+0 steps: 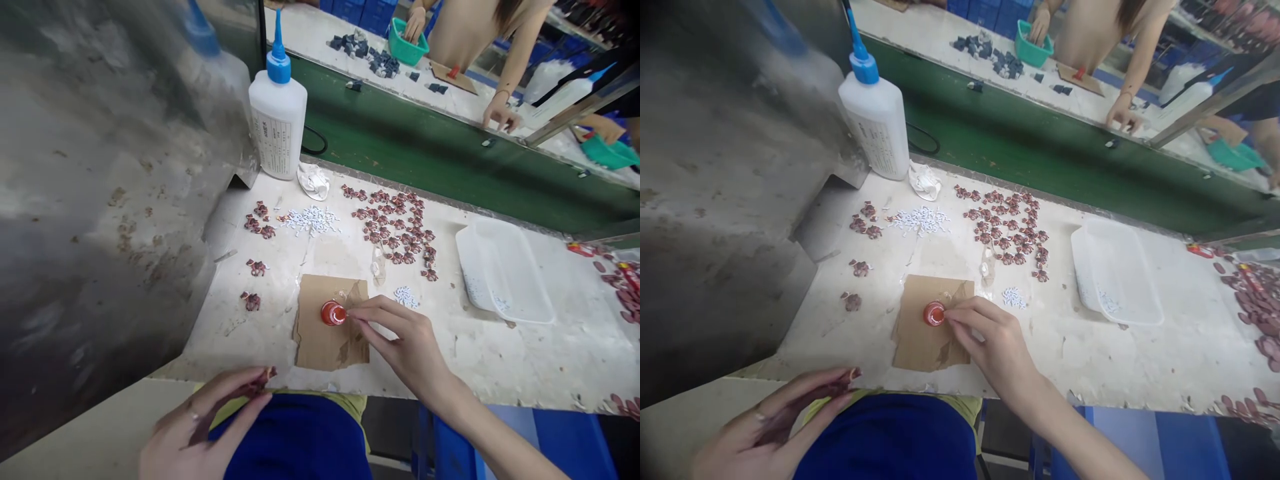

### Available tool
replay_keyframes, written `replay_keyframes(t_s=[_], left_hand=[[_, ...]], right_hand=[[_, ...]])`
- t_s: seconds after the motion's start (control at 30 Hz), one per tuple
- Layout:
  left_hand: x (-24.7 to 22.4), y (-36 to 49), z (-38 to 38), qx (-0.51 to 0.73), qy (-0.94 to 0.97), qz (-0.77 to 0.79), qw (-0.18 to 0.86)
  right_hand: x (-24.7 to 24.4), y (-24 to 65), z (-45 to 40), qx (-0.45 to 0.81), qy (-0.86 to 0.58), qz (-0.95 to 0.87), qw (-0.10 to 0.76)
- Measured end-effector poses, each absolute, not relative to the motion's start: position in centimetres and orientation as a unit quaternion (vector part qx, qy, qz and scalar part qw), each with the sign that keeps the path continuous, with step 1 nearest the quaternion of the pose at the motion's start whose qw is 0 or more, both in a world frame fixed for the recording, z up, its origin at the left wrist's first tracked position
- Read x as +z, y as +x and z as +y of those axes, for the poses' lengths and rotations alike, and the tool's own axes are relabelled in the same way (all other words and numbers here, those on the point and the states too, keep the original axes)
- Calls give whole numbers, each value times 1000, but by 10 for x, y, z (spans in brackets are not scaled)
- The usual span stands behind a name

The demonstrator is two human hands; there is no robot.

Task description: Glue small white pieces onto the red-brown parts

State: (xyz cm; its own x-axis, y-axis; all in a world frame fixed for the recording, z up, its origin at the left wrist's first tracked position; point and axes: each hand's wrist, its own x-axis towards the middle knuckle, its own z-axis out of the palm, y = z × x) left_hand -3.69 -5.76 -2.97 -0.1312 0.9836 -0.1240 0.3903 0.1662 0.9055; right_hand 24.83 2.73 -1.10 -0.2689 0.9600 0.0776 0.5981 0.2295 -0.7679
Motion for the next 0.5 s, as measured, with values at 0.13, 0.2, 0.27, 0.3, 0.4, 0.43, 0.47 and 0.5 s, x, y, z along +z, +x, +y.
replay_keyframes(t_s=[0.13, 0.2, 0.27, 0.3, 0.4, 0.43, 0.47, 0.5], left_hand=[[-27, -26, -34, 356, 595, 605, 391], [-25, -23, -27, 347, 613, 600, 380], [-23, -20, -24, 354, 627, 588, 368], [-22, -18, -23, 360, 630, 583, 364], [-19, -10, -19, 373, 613, 570, 399], [-17, -6, -18, 381, 598, 565, 422], [-15, -3, -16, 390, 580, 557, 448], [-13, 0, -14, 403, 562, 549, 470]], right_hand=[[-14, 245, 28, 290, -520, -752, 283], [-14, 244, 29, 277, -512, -762, 283], [-13, 243, 29, 273, -513, -761, 287], [-12, 243, 29, 276, -516, -757, 291], [-8, 242, 28, 298, -530, -731, 310], [-7, 241, 27, 308, -537, -718, 318], [-7, 241, 27, 318, -546, -703, 326], [-6, 241, 27, 330, -556, -686, 333]])
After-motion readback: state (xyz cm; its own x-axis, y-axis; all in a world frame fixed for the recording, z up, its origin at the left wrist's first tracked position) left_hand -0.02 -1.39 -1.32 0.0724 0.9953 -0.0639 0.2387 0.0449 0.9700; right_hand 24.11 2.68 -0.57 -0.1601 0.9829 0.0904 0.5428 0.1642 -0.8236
